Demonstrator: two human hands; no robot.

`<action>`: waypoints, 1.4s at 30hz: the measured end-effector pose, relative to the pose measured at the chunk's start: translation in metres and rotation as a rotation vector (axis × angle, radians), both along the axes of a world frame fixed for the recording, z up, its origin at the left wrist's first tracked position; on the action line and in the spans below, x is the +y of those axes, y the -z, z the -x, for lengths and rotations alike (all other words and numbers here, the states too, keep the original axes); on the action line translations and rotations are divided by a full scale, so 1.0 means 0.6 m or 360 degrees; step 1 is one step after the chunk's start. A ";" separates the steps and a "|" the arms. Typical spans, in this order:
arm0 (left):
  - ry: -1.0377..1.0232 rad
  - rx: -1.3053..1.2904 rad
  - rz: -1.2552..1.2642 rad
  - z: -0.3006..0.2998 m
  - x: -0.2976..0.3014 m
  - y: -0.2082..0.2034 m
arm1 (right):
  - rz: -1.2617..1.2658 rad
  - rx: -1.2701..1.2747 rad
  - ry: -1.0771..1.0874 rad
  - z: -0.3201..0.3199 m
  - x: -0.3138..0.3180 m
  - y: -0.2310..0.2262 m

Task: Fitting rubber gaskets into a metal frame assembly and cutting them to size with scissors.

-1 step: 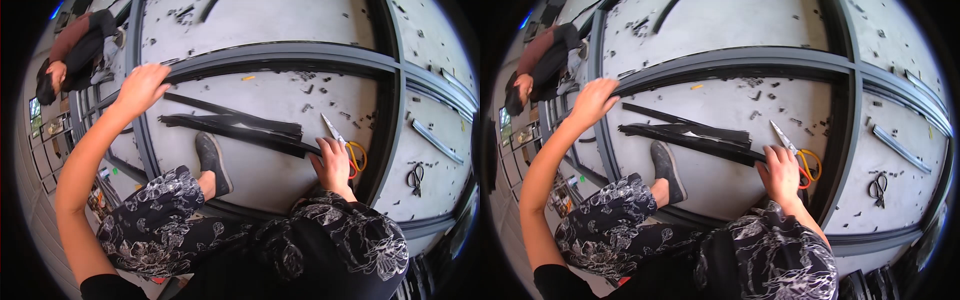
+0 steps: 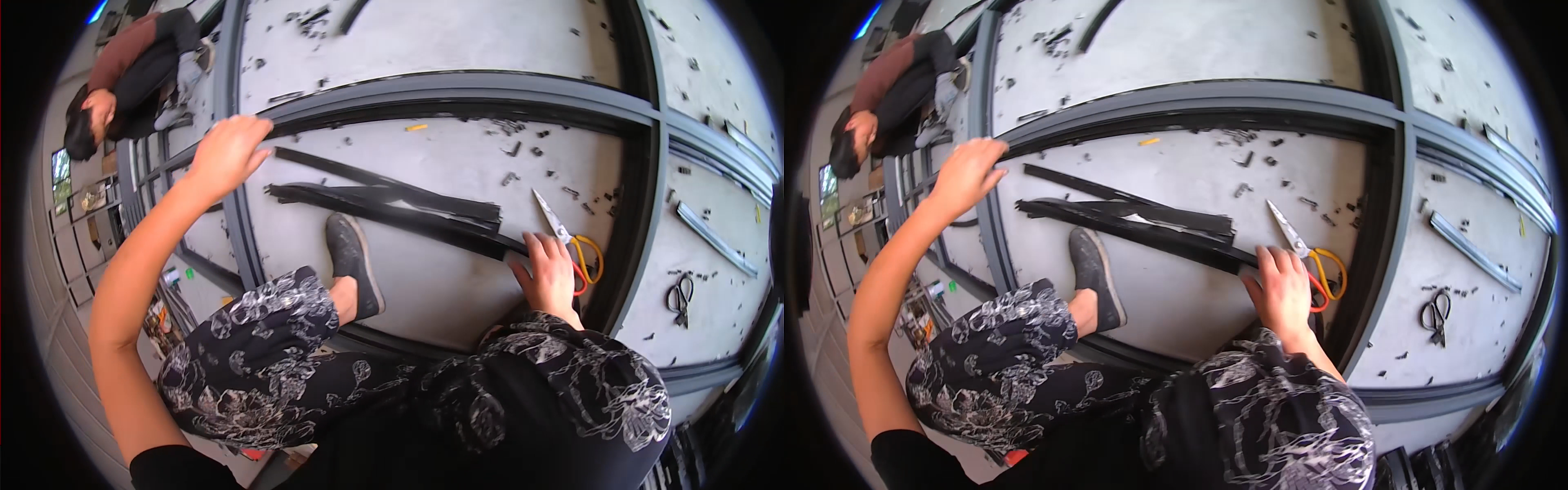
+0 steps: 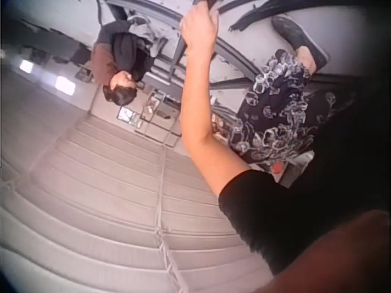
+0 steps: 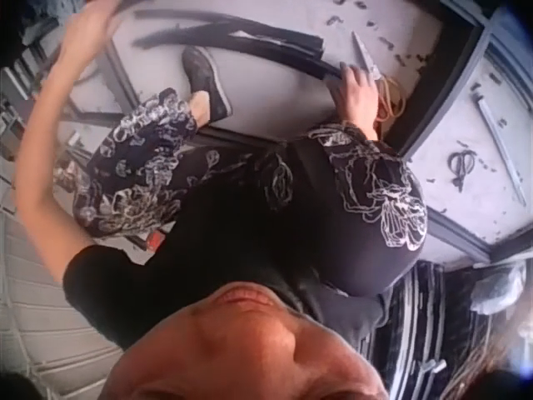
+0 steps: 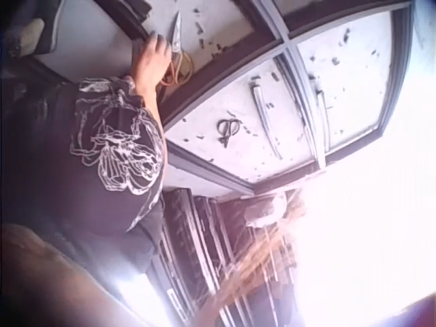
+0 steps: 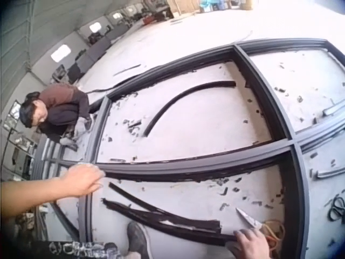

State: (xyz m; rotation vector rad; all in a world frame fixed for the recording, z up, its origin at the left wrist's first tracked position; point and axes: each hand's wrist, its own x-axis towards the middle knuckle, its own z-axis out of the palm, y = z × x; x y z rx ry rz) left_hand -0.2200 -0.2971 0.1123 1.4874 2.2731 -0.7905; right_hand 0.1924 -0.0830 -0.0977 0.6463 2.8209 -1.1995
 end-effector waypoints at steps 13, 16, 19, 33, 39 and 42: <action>-0.1949 0.0105 -0.0356 -0.399 -0.556 0.198 | 0.0236 0.0160 -0.0530 -0.029 0.067 0.072; -0.2743 0.0605 -0.0296 -0.486 -0.525 0.222 | 0.0367 -0.0170 -0.0583 -0.013 0.103 0.075; -0.3334 0.0272 -0.0853 -0.538 -0.542 0.264 | 0.0052 -0.0292 -0.0711 0.009 0.104 0.106; -0.3500 0.0565 -0.1249 -0.538 -0.548 0.340 | -0.0162 -0.0143 -0.0231 0.005 0.084 0.070; -0.3796 0.0135 -0.1409 -0.483 -0.653 0.412 | 0.0646 -0.0118 -0.0018 0.151 0.065 -0.152; -0.3493 -0.0595 -0.2262 -0.361 -0.693 0.360 | 0.0899 -0.0218 0.0045 0.253 0.059 -0.301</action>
